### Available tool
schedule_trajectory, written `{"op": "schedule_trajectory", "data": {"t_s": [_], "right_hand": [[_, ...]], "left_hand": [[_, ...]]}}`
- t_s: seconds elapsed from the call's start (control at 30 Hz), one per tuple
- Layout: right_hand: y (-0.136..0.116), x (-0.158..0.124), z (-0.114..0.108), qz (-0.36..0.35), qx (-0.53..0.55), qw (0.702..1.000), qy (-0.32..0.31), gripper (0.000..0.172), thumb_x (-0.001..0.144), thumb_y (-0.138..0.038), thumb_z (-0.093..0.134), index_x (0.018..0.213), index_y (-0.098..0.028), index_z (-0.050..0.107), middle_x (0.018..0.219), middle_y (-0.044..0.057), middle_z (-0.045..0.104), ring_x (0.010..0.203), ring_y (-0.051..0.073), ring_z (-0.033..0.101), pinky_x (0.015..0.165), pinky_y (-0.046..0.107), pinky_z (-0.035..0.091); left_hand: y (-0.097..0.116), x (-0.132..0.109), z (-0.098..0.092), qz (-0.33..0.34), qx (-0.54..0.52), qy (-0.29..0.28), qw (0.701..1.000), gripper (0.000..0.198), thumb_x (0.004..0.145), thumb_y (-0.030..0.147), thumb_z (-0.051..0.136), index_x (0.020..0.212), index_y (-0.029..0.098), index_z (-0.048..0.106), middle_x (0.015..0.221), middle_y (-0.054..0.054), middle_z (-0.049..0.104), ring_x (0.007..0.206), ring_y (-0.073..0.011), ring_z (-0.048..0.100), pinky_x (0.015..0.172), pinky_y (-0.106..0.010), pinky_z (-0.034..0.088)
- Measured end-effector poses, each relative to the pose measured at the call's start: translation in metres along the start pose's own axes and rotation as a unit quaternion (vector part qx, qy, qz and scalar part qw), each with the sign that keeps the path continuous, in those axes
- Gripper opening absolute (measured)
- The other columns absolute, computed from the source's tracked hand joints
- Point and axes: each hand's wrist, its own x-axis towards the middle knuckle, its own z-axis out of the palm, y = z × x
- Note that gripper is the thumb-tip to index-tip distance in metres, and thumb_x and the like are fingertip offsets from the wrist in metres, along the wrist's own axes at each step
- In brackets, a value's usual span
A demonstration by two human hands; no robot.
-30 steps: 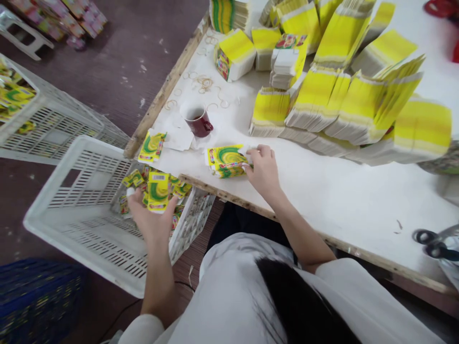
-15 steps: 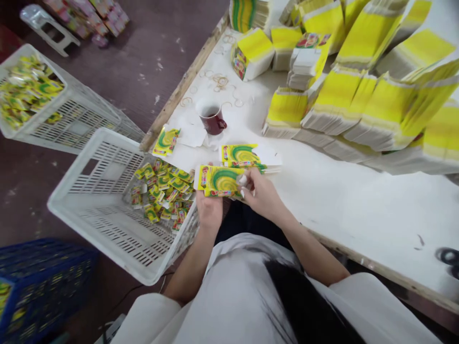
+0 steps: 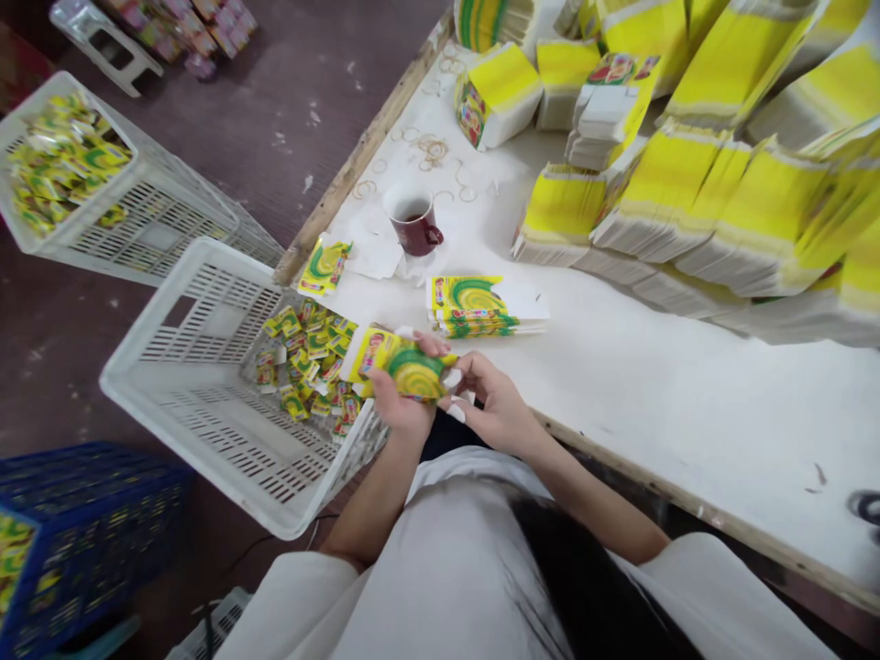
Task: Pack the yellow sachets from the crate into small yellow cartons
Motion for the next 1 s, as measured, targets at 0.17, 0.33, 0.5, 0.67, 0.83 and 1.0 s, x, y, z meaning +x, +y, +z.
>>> {"op": "schedule_trajectory", "data": {"t_s": [0.17,0.33,0.5,0.67,0.83,1.0], "right_hand": [[-0.002,0.001,0.009,0.023,0.008,0.999,-0.029,0.032,0.079,-0.033,0.073,0.094,-0.023,0.048,0.086,-0.002,0.053,0.074,0.014,0.053,0.07,0.028,0.048],[0.01,0.008,-0.003,0.015,-0.074,0.997,0.02,0.03,0.078,-0.027,0.072,0.097,-0.024,0.049,0.082,-0.003,0.053,0.071,0.014,0.05,0.066,0.027,0.045],[0.016,0.01,-0.021,0.004,-0.008,0.998,0.064,0.022,0.086,-0.039,0.066,0.092,-0.023,0.051,0.078,-0.003,0.052,0.069,0.014,0.051,0.065,0.027,0.045],[0.011,0.009,-0.035,-0.021,-0.084,0.993,0.085,0.015,0.088,-0.034,0.064,0.082,-0.022,0.058,0.073,-0.001,0.059,0.067,0.015,0.055,0.063,0.028,0.046],[-0.003,0.009,-0.057,-0.163,-0.322,0.932,0.038,0.018,0.093,-0.017,0.055,0.087,-0.026,0.069,0.087,0.004,0.071,0.088,0.022,0.06,0.089,0.041,0.047],[-0.003,0.006,-0.049,-0.222,-0.356,0.908,0.009,0.019,0.094,-0.022,0.056,0.102,-0.035,0.068,0.103,0.001,0.071,0.11,0.025,0.058,0.119,0.053,0.026]], "left_hand": [[0.006,0.007,0.003,-0.017,-0.161,0.11,0.981,0.08,0.082,0.086,0.004,0.085,0.024,0.055,0.067,0.0,0.043,0.061,-0.016,0.051,0.067,-0.032,0.054],[-0.004,0.002,-0.005,-0.028,-0.048,0.02,0.998,0.093,0.066,0.1,0.02,0.101,0.026,0.063,0.086,-0.007,0.065,0.086,-0.0236,0.066,0.078,-0.037,0.058],[-0.017,-0.004,-0.012,0.001,-0.04,0.027,0.999,0.056,0.071,0.073,0.071,0.096,0.024,0.067,0.091,-0.004,0.072,0.089,-0.0211,0.07,0.083,-0.034,0.057],[-0.019,0.004,-0.024,-0.024,-0.052,0.032,0.998,0.046,0.067,0.065,0.078,0.085,0.023,0.069,0.086,-0.002,0.076,0.082,-0.0201,0.071,0.078,-0.034,0.058],[0.004,0.022,-0.059,0.013,-0.032,-0.152,0.988,0.084,0.064,0.091,0.055,0.118,0.027,0.064,0.123,-0.013,0.071,0.112,-0.0319,0.068,0.095,-0.049,0.055],[0.016,0.014,-0.053,0.029,0.244,-0.318,0.916,0.084,0.061,0.051,0.088,0.132,0.022,0.053,0.129,-0.014,0.066,0.119,-0.0351,0.063,0.103,-0.048,0.05]]}}
